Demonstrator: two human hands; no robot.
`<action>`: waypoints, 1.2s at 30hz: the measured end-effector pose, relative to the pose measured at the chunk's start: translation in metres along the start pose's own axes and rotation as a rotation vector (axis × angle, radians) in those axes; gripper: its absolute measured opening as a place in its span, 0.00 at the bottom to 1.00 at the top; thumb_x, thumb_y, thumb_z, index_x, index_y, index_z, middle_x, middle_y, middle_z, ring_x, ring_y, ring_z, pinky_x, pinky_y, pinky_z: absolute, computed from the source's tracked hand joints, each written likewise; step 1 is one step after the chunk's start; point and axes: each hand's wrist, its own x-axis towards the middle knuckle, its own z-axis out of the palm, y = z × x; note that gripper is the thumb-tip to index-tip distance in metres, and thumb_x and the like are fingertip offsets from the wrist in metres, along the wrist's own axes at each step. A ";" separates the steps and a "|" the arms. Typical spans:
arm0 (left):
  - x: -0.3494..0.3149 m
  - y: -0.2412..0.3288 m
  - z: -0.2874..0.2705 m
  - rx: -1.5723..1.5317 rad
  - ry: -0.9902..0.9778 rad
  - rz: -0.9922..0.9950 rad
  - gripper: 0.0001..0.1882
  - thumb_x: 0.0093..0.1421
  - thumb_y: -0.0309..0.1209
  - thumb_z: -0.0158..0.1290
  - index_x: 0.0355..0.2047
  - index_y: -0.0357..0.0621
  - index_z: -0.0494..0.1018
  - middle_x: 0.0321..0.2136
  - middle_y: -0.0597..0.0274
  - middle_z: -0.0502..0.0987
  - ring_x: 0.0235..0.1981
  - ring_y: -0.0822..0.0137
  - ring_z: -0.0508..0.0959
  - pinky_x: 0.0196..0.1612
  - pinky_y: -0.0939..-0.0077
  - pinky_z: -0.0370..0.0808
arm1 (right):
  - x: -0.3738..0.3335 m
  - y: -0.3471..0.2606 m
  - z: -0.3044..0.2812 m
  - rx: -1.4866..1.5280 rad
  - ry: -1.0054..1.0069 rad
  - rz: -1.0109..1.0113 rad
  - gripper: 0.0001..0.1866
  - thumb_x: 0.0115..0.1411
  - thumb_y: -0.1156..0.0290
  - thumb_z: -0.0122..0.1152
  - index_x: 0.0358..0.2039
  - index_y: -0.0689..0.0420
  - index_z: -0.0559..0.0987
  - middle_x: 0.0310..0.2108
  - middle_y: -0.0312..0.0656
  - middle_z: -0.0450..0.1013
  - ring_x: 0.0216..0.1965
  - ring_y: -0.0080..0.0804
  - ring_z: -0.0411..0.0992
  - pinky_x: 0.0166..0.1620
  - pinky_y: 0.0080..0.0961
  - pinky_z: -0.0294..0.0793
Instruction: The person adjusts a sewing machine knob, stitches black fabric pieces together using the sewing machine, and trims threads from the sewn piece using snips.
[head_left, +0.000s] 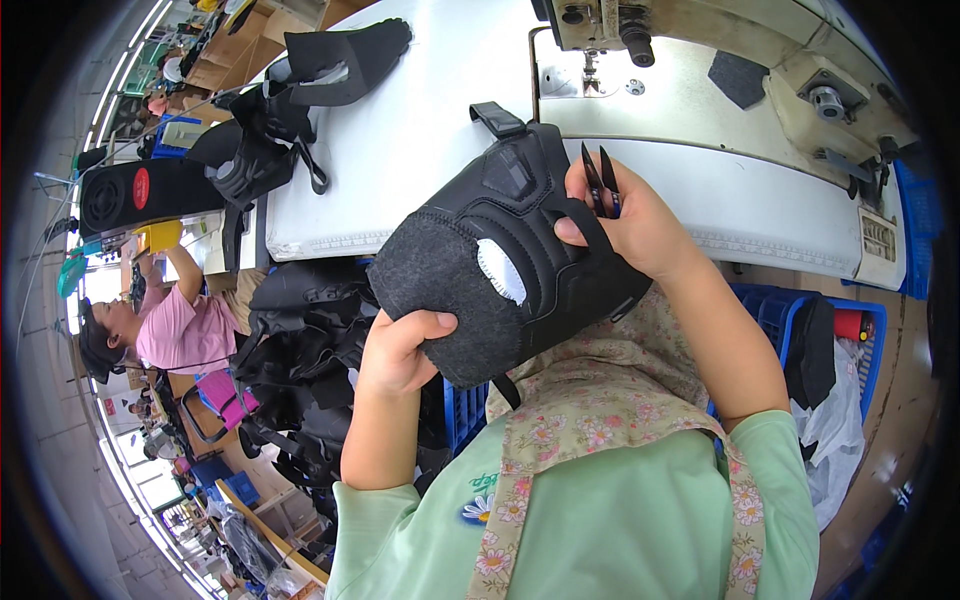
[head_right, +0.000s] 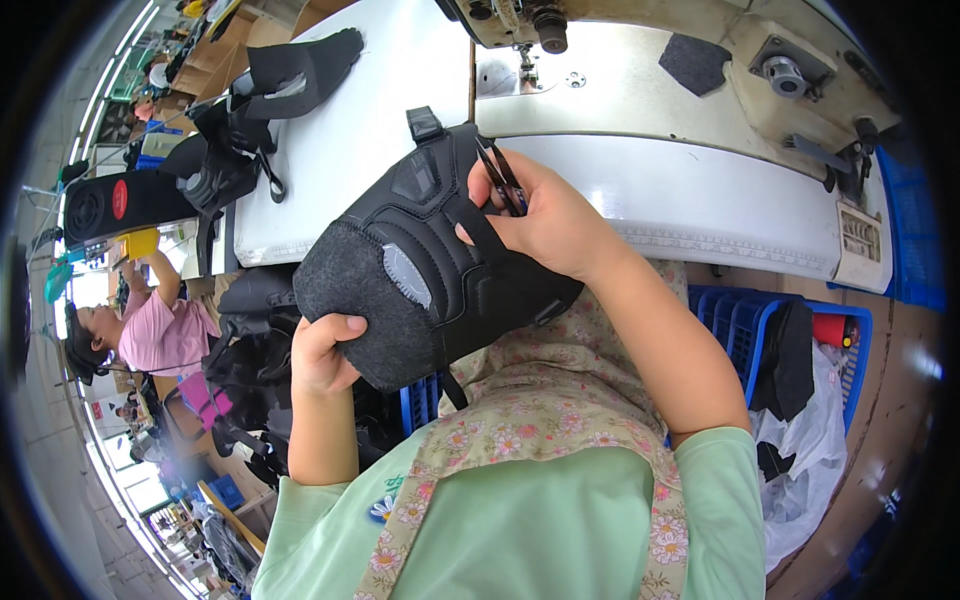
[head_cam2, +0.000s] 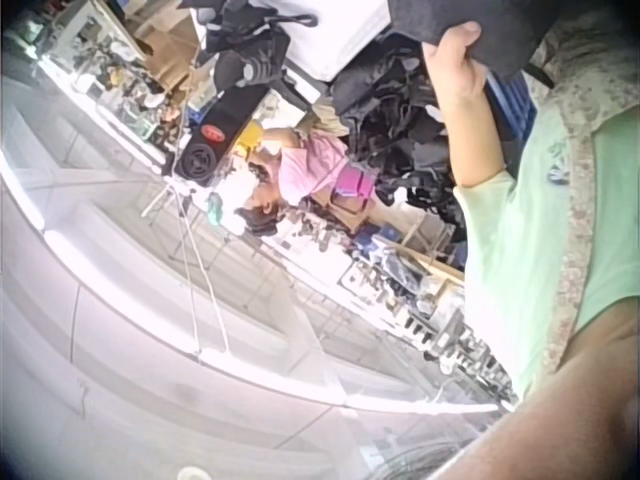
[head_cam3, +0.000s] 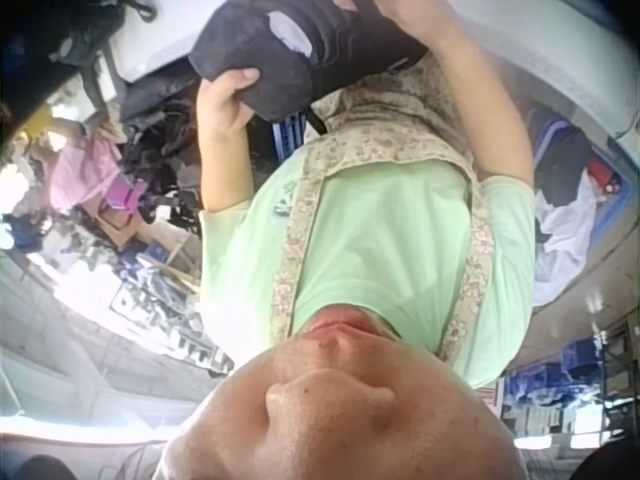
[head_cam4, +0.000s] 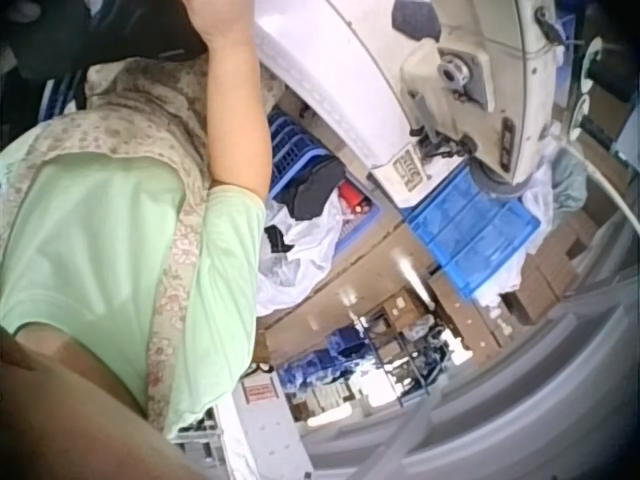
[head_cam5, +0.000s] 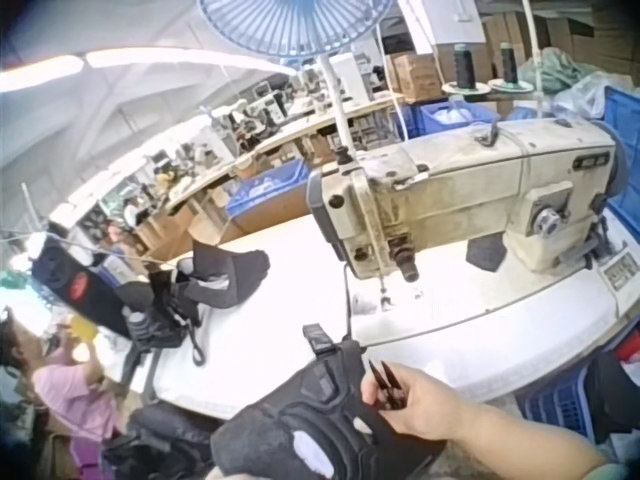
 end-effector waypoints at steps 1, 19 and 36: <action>0.000 0.000 0.001 0.001 0.001 0.002 0.26 0.43 0.13 0.43 0.47 0.27 0.65 0.44 0.46 0.72 0.45 0.52 0.74 0.49 0.60 0.71 | 0.000 0.000 -0.001 -0.016 -0.001 -0.001 0.12 0.49 0.77 0.65 0.28 0.54 0.68 0.24 0.26 0.63 0.26 0.12 0.61 0.31 0.11 0.62; -0.001 -0.004 0.007 -0.047 -0.048 0.021 0.27 0.42 0.14 0.43 0.48 0.27 0.64 0.44 0.44 0.71 0.45 0.51 0.74 0.48 0.59 0.72 | 0.001 -0.004 -0.006 -0.034 0.018 0.013 0.14 0.47 0.70 0.69 0.29 0.54 0.70 0.25 0.25 0.63 0.27 0.13 0.60 0.32 0.12 0.61; -0.006 -0.005 0.011 -0.042 -0.046 0.050 0.27 0.41 0.14 0.44 0.47 0.27 0.65 0.43 0.44 0.72 0.44 0.51 0.75 0.47 0.59 0.72 | 0.000 -0.002 -0.007 0.039 -0.021 0.021 0.14 0.46 0.71 0.69 0.30 0.53 0.71 0.25 0.25 0.64 0.28 0.13 0.61 0.33 0.12 0.61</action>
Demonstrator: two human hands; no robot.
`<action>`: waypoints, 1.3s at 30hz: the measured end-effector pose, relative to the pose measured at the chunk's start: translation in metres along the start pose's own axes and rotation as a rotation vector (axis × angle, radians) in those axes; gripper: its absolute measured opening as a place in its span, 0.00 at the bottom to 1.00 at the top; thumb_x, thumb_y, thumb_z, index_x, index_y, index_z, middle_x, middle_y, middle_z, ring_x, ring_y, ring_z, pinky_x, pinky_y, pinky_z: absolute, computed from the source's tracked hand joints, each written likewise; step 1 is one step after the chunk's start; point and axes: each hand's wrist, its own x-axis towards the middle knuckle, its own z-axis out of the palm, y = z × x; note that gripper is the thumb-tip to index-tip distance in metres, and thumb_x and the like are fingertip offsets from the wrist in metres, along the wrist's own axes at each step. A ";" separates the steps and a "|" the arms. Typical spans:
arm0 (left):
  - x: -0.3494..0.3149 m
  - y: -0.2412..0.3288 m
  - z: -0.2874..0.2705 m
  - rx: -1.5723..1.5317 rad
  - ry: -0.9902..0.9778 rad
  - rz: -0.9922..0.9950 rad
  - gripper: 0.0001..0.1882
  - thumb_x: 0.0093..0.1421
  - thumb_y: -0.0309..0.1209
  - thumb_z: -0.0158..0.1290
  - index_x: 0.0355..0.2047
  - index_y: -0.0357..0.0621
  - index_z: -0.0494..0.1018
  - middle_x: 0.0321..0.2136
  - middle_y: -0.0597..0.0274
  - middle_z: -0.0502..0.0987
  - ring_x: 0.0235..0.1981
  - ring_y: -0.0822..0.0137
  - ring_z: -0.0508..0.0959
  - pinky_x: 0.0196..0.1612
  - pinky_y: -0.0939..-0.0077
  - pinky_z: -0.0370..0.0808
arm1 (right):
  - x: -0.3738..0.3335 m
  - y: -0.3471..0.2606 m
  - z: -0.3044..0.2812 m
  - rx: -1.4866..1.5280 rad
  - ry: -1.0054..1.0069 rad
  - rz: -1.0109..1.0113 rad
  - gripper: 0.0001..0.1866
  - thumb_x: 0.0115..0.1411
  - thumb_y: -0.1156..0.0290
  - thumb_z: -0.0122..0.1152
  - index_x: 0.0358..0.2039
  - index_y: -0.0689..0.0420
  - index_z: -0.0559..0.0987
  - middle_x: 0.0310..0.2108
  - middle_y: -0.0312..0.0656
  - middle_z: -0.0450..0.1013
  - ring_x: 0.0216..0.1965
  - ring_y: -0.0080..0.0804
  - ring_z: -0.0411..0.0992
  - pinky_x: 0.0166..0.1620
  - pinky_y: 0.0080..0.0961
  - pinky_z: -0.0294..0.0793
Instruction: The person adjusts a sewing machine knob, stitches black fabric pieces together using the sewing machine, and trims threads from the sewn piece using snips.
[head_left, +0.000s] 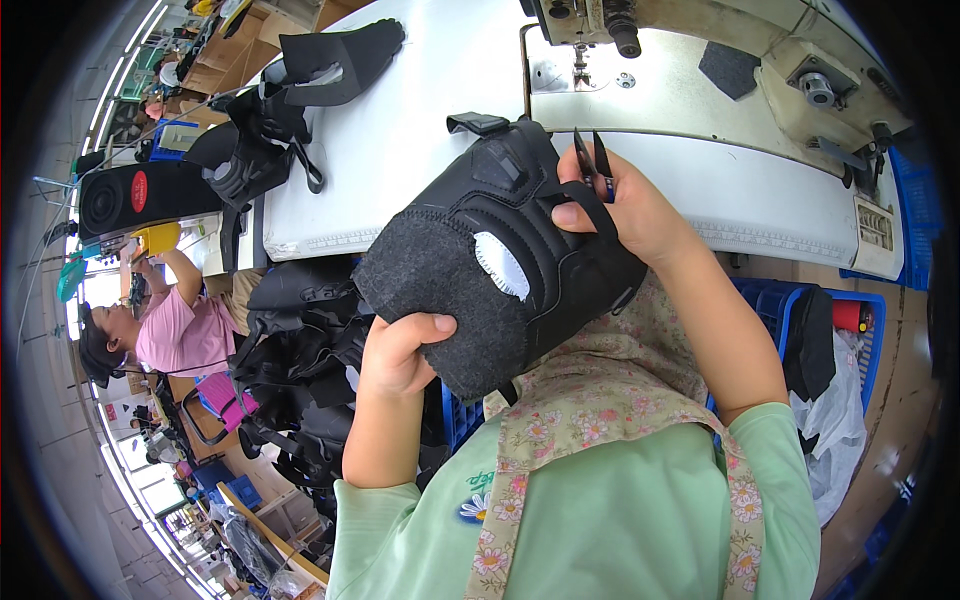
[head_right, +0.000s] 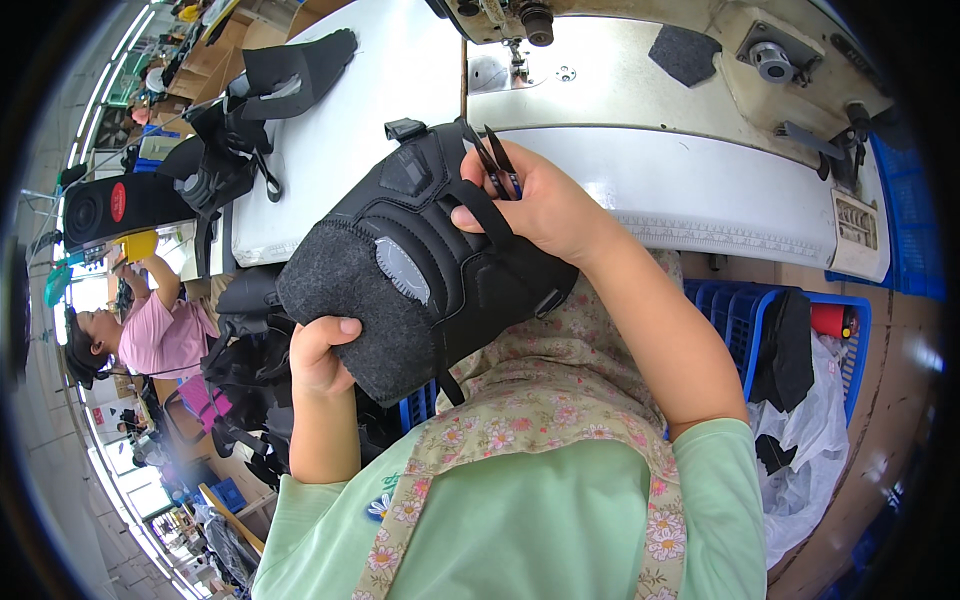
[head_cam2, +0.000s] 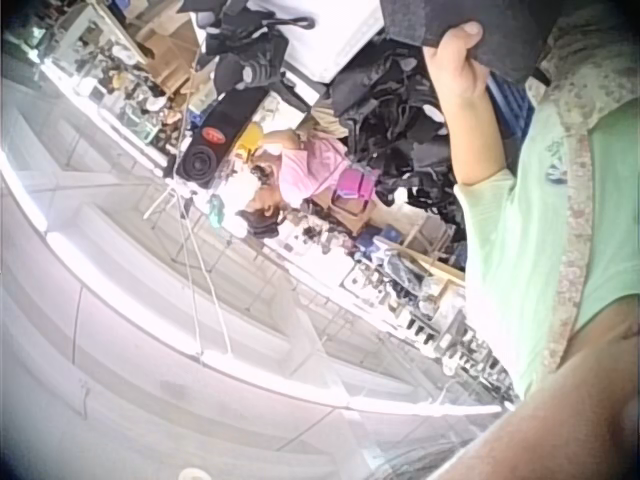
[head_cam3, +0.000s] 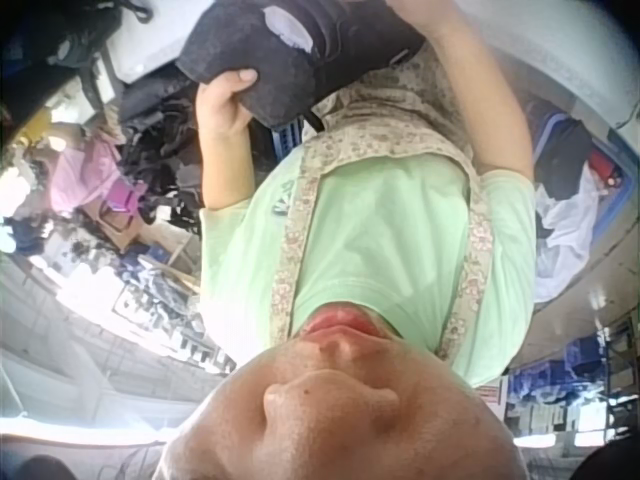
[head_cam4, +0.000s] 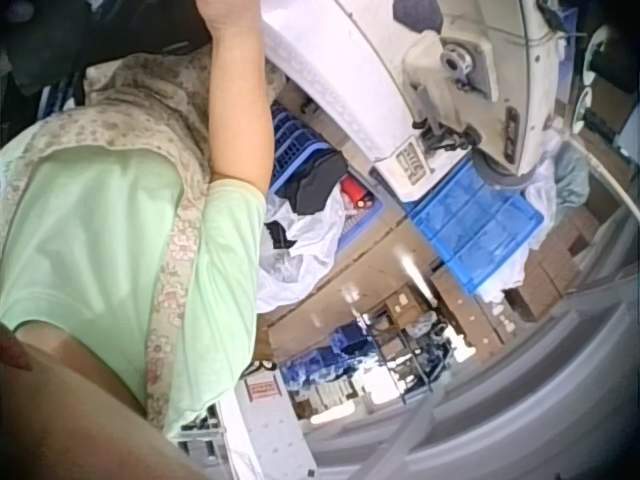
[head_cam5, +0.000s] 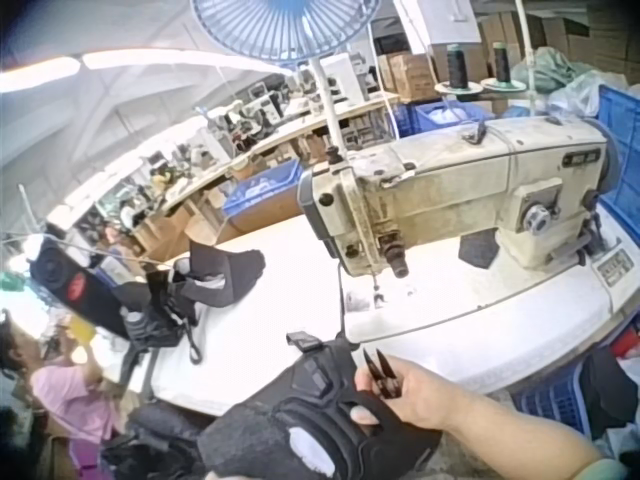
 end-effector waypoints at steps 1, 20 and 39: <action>0.000 0.000 0.000 0.007 0.000 0.008 0.27 0.41 0.14 0.44 0.47 0.27 0.65 0.43 0.44 0.72 0.43 0.51 0.75 0.47 0.60 0.72 | 0.000 0.000 0.000 -0.006 0.007 0.008 0.15 0.46 0.71 0.69 0.30 0.54 0.71 0.26 0.25 0.64 0.28 0.13 0.61 0.33 0.12 0.62; 0.002 -0.002 0.001 0.034 0.034 -0.010 0.27 0.40 0.13 0.44 0.46 0.27 0.65 0.43 0.45 0.72 0.43 0.51 0.75 0.47 0.60 0.72 | -0.001 0.002 -0.002 0.008 0.016 0.046 0.16 0.45 0.66 0.70 0.30 0.53 0.71 0.25 0.25 0.63 0.28 0.13 0.61 0.33 0.12 0.60; -0.003 -0.004 0.000 0.067 0.031 -0.006 0.28 0.40 0.14 0.45 0.47 0.29 0.65 0.43 0.46 0.72 0.44 0.53 0.74 0.48 0.61 0.72 | -0.003 0.001 -0.002 -0.033 0.007 0.019 0.16 0.45 0.67 0.70 0.31 0.54 0.71 0.26 0.26 0.64 0.28 0.14 0.61 0.34 0.12 0.61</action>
